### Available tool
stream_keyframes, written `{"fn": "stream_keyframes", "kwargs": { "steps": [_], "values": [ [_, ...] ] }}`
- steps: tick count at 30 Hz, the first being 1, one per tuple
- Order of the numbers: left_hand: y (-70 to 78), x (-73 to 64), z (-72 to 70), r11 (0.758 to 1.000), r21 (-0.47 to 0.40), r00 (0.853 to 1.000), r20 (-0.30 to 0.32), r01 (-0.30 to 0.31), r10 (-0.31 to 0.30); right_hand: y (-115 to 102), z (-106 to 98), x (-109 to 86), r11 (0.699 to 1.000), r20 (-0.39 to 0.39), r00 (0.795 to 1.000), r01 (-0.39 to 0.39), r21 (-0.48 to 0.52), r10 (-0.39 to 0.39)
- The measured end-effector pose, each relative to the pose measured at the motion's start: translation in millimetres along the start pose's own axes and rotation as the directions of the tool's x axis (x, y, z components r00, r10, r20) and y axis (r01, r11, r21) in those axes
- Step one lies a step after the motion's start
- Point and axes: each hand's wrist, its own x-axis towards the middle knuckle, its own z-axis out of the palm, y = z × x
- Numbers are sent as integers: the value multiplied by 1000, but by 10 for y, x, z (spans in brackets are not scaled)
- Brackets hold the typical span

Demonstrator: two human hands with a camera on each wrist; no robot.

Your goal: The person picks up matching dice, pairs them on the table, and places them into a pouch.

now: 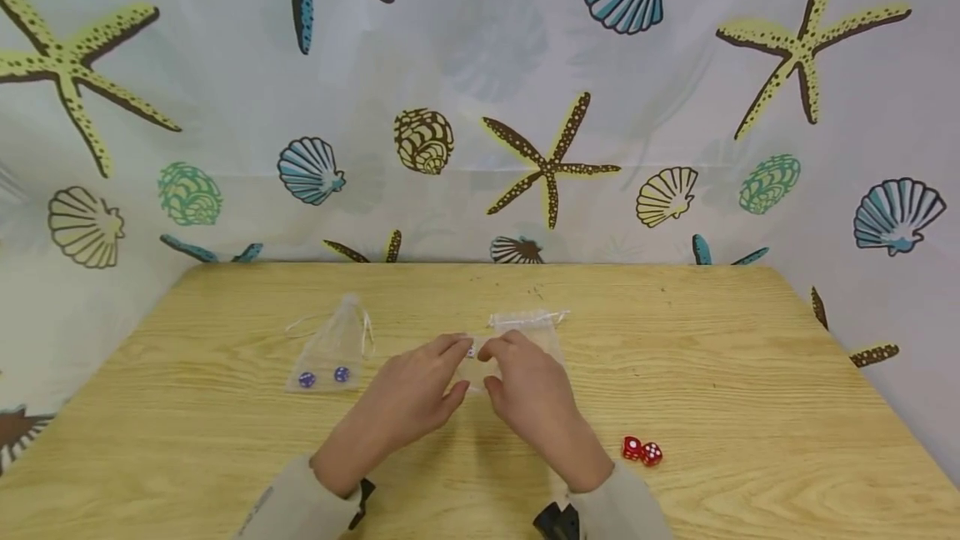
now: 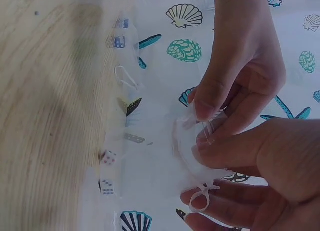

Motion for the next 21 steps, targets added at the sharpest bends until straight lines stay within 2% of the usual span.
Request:
{"fn": "stream_keyframes", "kwargs": {
  "steps": [10, 21],
  "values": [
    [-22, 2, -28, 1000, -21, 1000, 24, 18, -18, 85, -88, -15, 997, 68, 995, 64, 52, -67],
    [-60, 3, -16, 996, -86, 999, 27, 31, -29, 187, -174, -13, 976, 142, 973, 161, 150, -182]
  ]
}}
